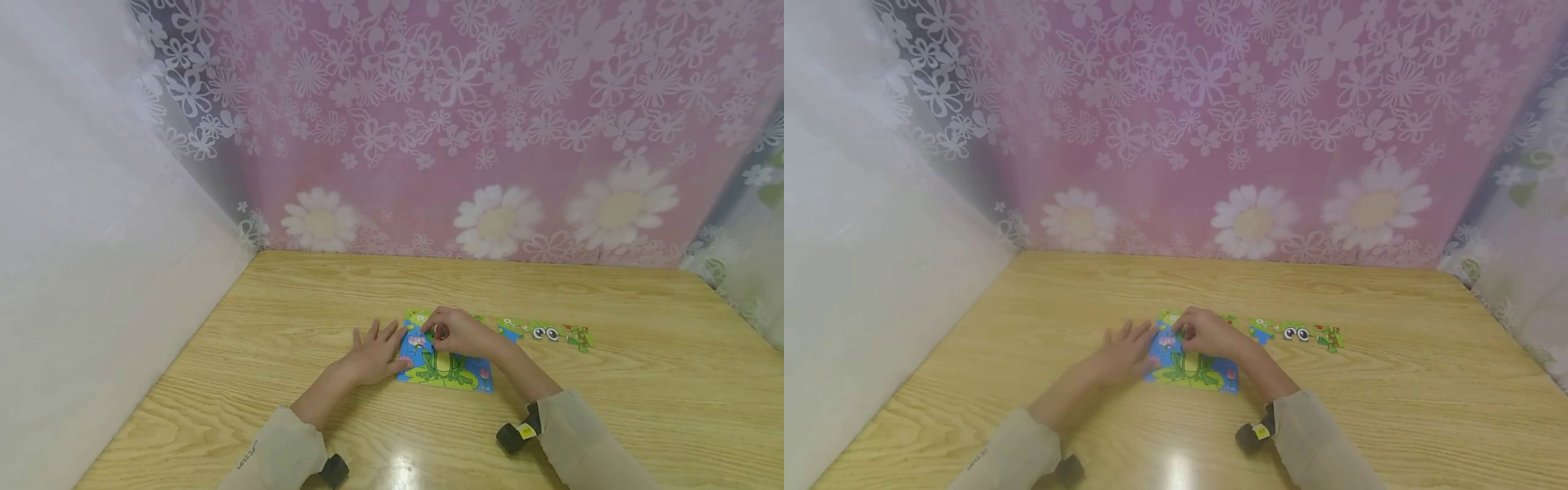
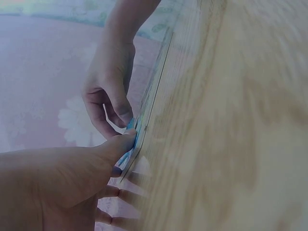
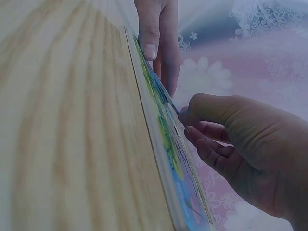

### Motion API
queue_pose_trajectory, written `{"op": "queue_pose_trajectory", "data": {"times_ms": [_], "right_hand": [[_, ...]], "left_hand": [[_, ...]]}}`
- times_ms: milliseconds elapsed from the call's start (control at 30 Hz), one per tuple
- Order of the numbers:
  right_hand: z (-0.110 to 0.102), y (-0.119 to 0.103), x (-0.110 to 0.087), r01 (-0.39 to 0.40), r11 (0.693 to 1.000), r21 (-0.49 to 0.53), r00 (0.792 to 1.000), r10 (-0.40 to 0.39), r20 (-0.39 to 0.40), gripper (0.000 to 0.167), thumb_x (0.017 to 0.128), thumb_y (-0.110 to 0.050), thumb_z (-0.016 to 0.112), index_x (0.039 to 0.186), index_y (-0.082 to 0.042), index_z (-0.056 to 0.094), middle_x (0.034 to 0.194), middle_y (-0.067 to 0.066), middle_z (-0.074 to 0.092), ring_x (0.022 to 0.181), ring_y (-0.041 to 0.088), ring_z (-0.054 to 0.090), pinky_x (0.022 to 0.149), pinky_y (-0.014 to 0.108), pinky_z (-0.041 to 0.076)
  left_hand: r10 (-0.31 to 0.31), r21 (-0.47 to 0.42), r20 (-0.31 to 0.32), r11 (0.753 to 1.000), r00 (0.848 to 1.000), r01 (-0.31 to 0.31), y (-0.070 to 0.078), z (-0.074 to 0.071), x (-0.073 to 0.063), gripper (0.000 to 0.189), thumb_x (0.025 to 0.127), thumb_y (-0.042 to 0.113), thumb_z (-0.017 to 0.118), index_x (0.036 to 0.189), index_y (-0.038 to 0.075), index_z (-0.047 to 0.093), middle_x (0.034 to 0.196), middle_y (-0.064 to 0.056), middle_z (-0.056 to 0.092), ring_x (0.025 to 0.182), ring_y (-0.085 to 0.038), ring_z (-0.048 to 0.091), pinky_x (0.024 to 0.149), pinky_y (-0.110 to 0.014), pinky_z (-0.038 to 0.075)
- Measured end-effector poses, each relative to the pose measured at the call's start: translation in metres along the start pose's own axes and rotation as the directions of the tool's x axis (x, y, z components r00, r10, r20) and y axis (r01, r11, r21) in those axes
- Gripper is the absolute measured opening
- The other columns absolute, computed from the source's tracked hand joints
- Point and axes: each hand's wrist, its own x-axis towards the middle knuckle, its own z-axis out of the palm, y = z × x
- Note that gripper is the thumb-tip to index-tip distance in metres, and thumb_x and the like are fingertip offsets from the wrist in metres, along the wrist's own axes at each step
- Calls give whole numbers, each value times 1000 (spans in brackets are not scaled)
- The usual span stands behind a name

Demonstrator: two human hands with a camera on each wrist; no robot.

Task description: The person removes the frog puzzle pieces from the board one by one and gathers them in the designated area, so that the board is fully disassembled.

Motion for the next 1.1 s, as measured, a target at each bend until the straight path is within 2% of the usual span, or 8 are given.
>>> {"op": "queue_pose_trajectory", "data": {"times_ms": [233,600,867,1100], "right_hand": [[-2,1,-2,-8,1000,0,1000,8,-11,24,81,-3,63,105,-5,66,99,3,54,76,11,54,64,24,48],[-18,4,-18,-11,1000,-2,998,10,-56,25,80,-1,63,104,-6,67,102,4,57,75,12,55,61,26,48],[-34,13,-39,-3,999,-52,997,-1,-74,26,80,2,60,103,-7,67,102,3,58,75,10,55,61,26,48],[-48,21,-62,-7,998,-64,995,1,-101,27,80,5,63,104,-6,66,102,5,58,77,12,56,62,26,48]], "left_hand": [[4,-3,1,1000,1000,-4,1,0,1,71,93,52,41,148,11,20,150,-13,14,133,-44,5,95,-69,5],[0,9,-6,1000,1000,0,-2,3,2,71,93,52,41,147,12,20,150,-13,14,133,-43,5,95,-69,5],[9,-10,-9,1000,1000,-9,-1,2,0,71,93,52,42,147,11,20,151,-13,13,134,-41,4,95,-68,4],[10,-18,-15,1000,1000,-11,-1,2,0,71,93,50,44,147,10,22,150,-14,16,134,-42,5,95,-68,4]]}}
